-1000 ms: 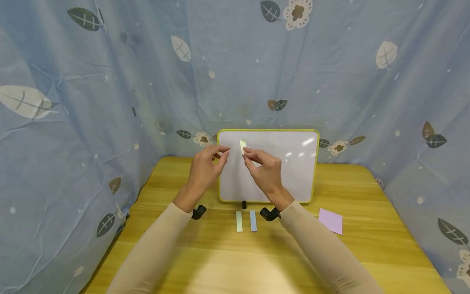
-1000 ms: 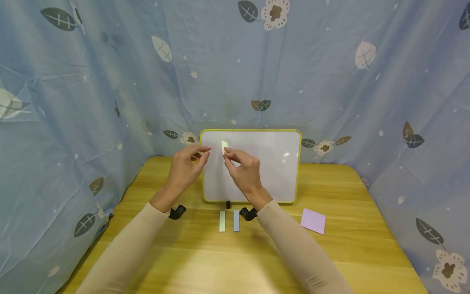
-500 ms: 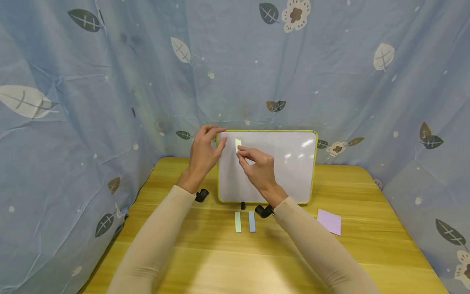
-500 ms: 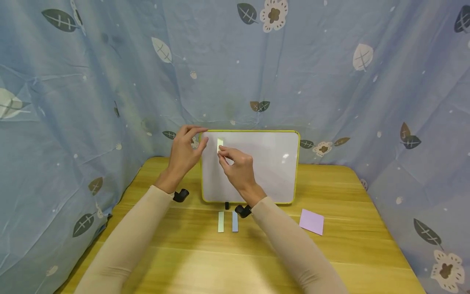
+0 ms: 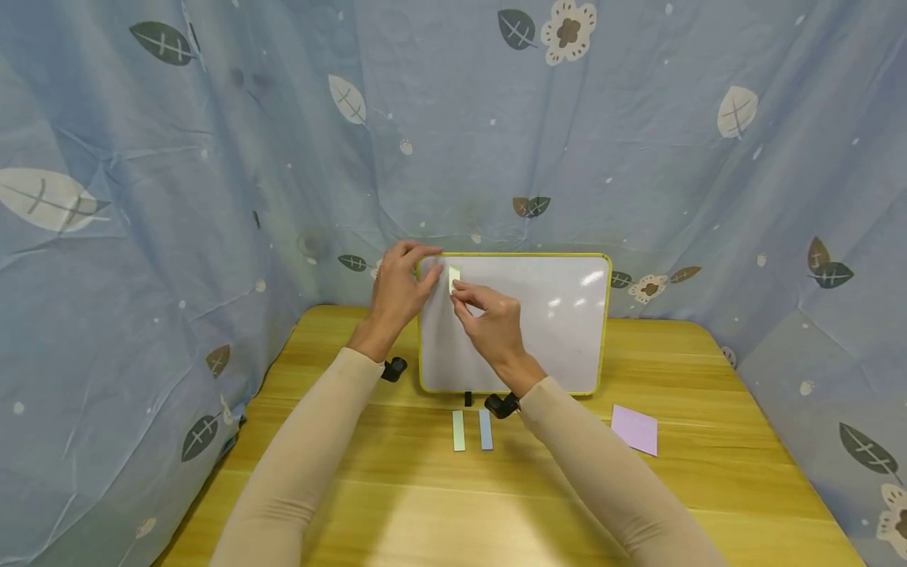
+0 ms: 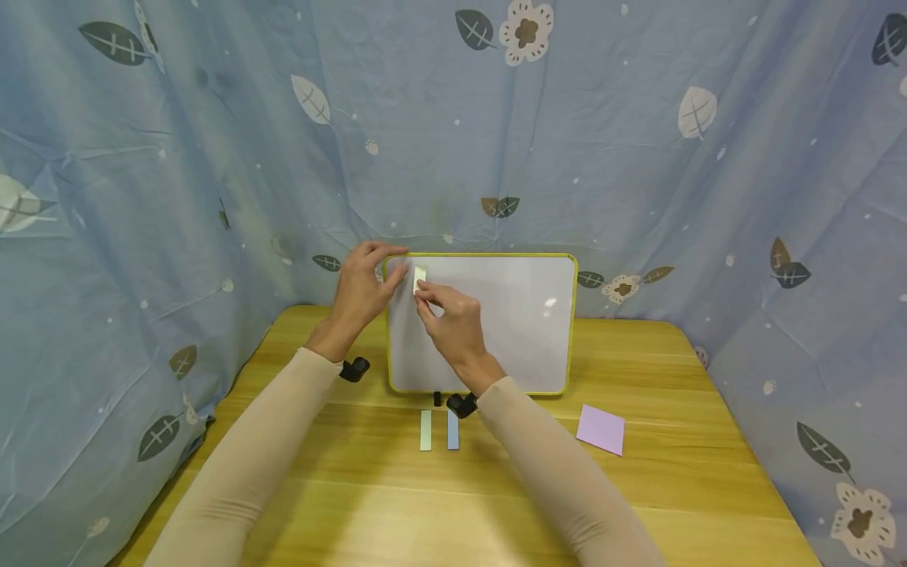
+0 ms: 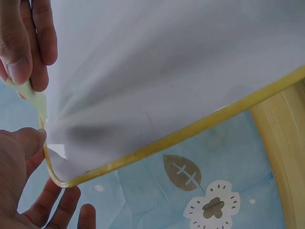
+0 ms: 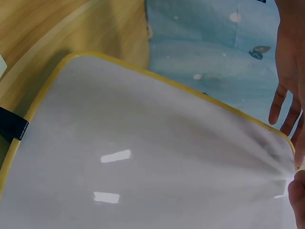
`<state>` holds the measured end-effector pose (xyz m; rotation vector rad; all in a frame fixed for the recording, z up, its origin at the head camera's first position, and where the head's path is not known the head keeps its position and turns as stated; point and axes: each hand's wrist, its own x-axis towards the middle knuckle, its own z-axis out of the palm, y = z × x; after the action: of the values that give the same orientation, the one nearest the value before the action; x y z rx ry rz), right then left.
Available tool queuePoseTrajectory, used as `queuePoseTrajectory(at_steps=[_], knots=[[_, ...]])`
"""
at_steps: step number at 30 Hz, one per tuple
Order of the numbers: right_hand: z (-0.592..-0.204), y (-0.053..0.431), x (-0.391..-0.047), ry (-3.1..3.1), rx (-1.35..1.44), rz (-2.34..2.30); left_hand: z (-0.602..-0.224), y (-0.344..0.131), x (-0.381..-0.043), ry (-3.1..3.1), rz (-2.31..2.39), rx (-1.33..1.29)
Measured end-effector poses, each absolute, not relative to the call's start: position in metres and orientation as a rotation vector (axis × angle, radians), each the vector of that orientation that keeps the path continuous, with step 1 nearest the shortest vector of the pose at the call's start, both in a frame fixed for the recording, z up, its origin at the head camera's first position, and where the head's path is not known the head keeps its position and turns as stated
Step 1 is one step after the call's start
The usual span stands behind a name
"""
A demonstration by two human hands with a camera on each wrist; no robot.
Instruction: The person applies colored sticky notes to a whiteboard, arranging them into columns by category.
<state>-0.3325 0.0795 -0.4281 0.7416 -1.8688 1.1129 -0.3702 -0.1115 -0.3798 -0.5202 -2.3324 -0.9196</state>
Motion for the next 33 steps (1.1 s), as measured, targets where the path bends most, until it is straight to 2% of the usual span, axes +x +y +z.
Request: queuePoseTrajectory(at_steps=[33], knots=[[-0.439, 0.075, -0.341, -1.921, 0.745, 1.007, -0.379, -0.093, -0.384, -2.373, -0.981, -0.384]])
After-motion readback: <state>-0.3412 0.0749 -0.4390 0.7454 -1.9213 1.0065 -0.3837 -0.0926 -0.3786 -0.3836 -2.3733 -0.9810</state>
